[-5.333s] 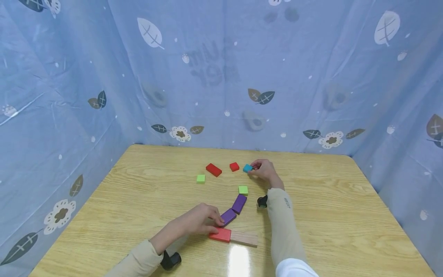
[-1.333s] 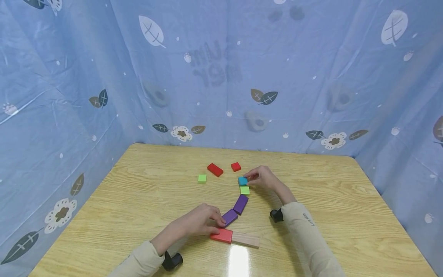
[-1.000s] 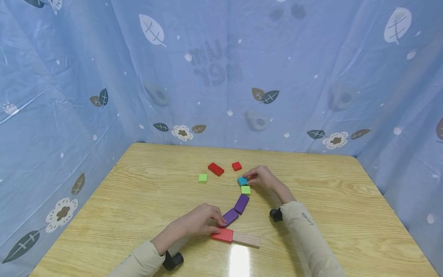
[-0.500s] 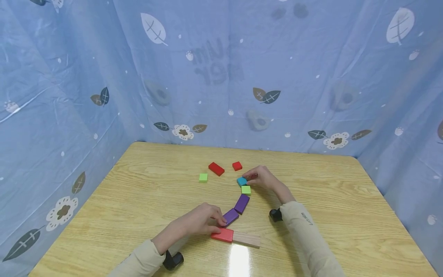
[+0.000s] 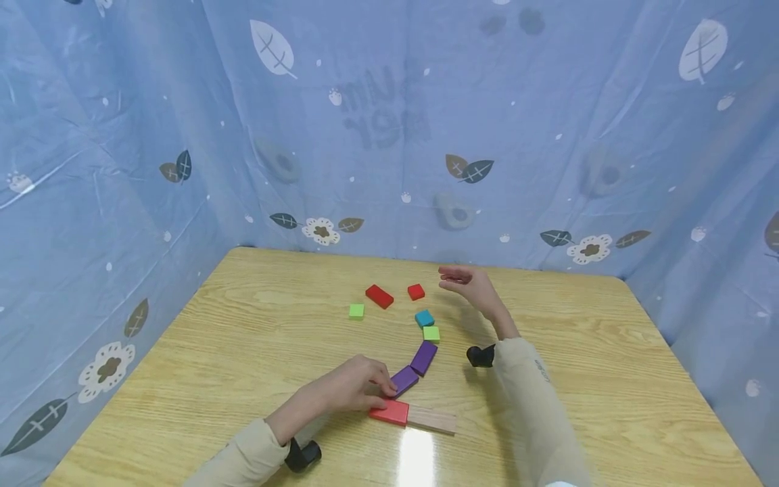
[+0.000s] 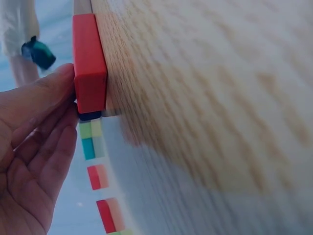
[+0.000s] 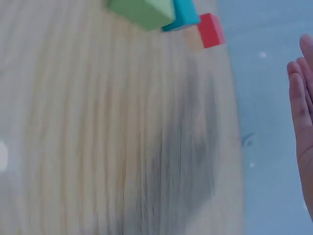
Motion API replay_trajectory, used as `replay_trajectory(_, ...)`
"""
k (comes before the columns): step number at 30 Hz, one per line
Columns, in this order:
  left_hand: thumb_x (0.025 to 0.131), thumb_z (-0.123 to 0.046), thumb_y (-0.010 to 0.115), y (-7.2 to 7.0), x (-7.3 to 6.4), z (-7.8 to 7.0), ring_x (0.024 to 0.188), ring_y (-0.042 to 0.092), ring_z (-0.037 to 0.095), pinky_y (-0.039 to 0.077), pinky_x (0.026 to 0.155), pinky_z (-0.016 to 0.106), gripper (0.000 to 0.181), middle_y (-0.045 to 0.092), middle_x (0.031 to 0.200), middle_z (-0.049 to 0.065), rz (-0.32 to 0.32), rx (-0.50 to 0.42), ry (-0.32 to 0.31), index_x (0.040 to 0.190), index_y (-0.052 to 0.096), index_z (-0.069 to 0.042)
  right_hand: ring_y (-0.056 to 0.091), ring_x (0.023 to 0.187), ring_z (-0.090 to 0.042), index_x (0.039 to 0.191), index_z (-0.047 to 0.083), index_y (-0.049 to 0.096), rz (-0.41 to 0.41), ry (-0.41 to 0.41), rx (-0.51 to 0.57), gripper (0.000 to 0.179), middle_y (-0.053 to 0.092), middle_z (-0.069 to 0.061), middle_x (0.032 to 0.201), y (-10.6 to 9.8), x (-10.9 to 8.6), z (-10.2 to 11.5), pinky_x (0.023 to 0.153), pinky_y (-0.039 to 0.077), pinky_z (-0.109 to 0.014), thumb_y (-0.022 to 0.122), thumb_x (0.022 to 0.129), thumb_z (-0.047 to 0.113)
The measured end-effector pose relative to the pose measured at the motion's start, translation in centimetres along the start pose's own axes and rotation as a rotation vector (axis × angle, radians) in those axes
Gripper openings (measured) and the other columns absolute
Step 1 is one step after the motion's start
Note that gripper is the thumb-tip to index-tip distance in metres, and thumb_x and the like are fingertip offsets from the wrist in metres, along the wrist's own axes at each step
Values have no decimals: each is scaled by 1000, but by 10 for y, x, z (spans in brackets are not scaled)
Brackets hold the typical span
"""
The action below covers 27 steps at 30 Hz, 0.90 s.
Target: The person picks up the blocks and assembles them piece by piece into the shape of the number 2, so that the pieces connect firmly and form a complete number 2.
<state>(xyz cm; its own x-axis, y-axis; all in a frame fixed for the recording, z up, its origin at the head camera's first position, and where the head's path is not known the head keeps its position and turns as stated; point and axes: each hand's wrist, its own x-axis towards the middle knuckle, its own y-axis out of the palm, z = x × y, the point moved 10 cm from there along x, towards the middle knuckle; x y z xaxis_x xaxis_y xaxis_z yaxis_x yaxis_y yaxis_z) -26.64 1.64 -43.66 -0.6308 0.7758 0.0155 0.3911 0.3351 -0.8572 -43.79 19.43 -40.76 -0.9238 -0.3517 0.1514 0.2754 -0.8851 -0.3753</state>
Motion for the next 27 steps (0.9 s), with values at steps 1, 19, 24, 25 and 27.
replay_trajectory(1, 81, -16, 77, 0, 0, 1, 92, 60, -2, 45, 85, 12, 19, 69, 97, -10, 0, -6, -2, 100, 75, -14, 63, 107, -13, 132, -4, 53, -20, 9, 41, 47, 58, -20, 128, -2, 2, -3, 96, 48, -40, 67, 91, 16)
replay_trajectory(19, 82, -17, 77, 4, -4, -4, 91, 59, -5, 42, 84, 7, 17, 68, 95, -11, -19, 15, 53, 99, 76, -14, 37, 133, -39, 138, -7, 43, 140, 154, 67, 56, 41, -23, 144, 25, 28, -44, 107, 35, -44, 66, 87, -1)
replay_trajectory(24, 82, -17, 77, 1, -2, -4, 90, 59, -5, 41, 84, 6, 17, 69, 94, -10, -29, 30, 66, 98, 76, -13, 34, 134, -41, 137, -9, 44, 179, 149, 32, 55, 41, -24, 144, 31, 35, -41, 109, 30, -49, 66, 86, -4)
replay_trajectory(25, 81, -17, 77, 0, -2, -4, 90, 59, -5, 41, 84, 6, 17, 69, 94, -10, -28, 34, 62, 98, 76, -13, 35, 134, -41, 136, -9, 45, 186, 141, 26, 55, 42, -24, 143, 33, 37, -40, 109, 31, -49, 66, 86, -5)
replay_trajectory(27, 81, -17, 77, 0, -1, -3, 90, 59, -5, 41, 83, 6, 17, 69, 94, -10, -25, 30, 59, 98, 76, -13, 37, 132, -40, 135, -10, 46, 198, 130, 18, 55, 44, -24, 141, 35, 39, -40, 108, 33, -47, 67, 85, -5)
